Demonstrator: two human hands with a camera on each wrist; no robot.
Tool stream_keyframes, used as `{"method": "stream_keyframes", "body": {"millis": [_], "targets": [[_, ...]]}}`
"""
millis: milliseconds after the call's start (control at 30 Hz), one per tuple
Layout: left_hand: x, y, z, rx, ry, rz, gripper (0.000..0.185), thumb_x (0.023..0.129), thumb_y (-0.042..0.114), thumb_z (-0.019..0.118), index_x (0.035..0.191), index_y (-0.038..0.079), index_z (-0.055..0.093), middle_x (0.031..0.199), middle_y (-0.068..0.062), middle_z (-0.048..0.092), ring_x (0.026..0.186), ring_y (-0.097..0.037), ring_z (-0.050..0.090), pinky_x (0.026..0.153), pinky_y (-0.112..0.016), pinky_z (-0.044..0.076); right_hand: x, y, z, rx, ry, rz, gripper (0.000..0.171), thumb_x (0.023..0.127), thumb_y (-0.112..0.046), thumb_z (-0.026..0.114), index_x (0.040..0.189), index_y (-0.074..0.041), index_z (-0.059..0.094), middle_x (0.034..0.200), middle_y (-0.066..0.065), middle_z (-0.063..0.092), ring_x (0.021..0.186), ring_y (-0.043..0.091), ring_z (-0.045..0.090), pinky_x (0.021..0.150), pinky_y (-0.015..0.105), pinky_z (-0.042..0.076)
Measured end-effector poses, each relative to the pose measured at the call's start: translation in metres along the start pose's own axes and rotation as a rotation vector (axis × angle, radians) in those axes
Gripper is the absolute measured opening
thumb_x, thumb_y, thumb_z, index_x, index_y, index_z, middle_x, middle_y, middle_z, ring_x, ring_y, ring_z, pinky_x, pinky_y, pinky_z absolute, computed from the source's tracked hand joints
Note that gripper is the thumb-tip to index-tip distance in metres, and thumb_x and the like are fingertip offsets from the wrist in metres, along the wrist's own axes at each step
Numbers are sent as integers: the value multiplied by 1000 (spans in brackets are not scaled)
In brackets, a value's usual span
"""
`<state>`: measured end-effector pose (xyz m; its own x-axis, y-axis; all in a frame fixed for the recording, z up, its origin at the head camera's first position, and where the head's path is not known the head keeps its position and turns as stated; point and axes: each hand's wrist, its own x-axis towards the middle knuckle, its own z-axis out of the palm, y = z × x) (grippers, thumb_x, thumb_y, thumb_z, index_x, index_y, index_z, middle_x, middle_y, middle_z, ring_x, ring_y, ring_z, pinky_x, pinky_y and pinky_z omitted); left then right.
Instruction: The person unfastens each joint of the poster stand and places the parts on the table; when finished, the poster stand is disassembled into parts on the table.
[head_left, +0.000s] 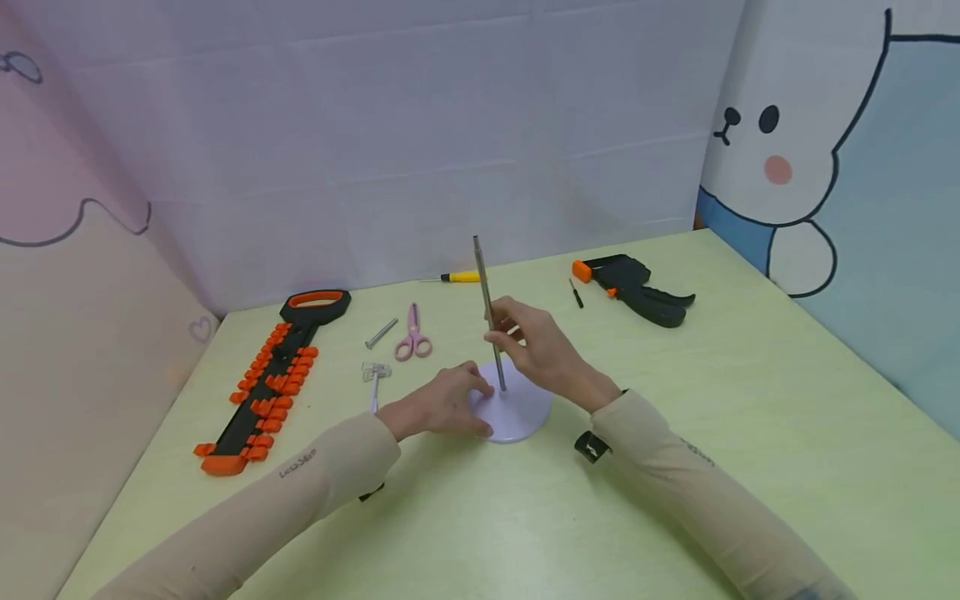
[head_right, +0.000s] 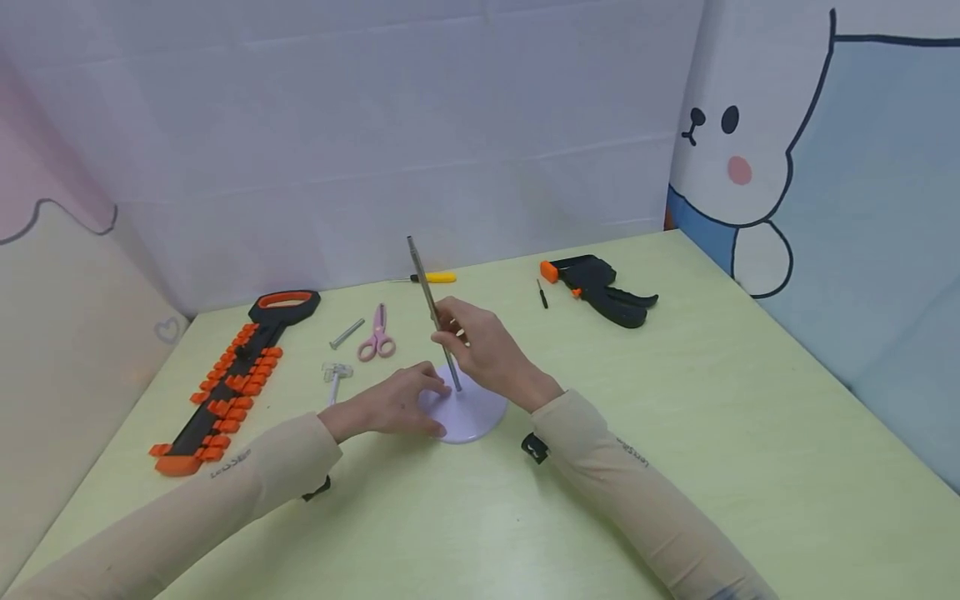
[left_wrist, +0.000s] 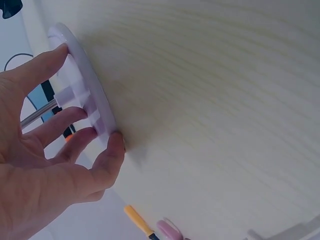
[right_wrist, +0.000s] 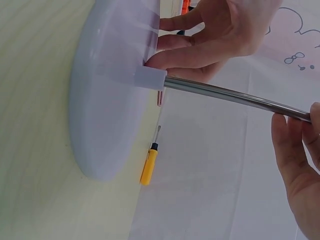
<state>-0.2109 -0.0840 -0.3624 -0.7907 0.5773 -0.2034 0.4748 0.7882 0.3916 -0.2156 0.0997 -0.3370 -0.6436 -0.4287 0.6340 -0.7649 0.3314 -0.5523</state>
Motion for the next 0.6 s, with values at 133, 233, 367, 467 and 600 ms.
{"method": "stream_keyframes", "body": {"millis": [133, 233, 367, 467, 600], "targets": [[1, -1, 1, 3, 8, 21, 52, 73, 31, 82, 117, 8, 68, 111, -6, 53, 98, -20, 53, 84, -33, 47, 0, 1, -1, -13, 8, -29, 19, 87, 1, 65, 103, -2, 54, 88, 6, 61, 79, 16, 61, 66, 27, 54], [1, -1, -1, -3, 17, 31, 51, 72, 30, 83, 116, 7, 69, 109, -6, 54, 96, -20, 53, 84, -32, 47, 1, 0, -3, -13, 23, -45, 19, 86, 3, 66, 100, -1, 54, 86, 6, 61, 77, 15, 62, 65, 27, 54], [1, 1, -1, -11, 23, 28, 50, 71, 29, 84, 113, 7, 70, 107, -6, 54, 95, -19, 54, 84, -32, 47, 2, -1, -2, -11, 50, -61, 17, 84, 6, 66, 95, -1, 55, 83, 7, 62, 74, 15, 62, 65, 27, 54], [1, 1, -1, -10, 29, 33, 49, 70, 28, 84, 112, 6, 70, 106, -7, 54, 94, -20, 54, 83, -32, 47, 1, -1, 1, -19, 67, -78, 18, 83, 8, 66, 94, 0, 55, 82, 7, 62, 73, 14, 60, 64, 27, 53], [0, 0, 0, -7, 36, 49, 49, 70, 27, 84, 112, 6, 70, 105, -7, 54, 93, -20, 55, 83, -32, 47, 2, -2, 1, -38, 77, -93, 18, 83, 10, 65, 94, 0, 56, 81, 6, 62, 72, 14, 59, 64, 25, 53]]}}
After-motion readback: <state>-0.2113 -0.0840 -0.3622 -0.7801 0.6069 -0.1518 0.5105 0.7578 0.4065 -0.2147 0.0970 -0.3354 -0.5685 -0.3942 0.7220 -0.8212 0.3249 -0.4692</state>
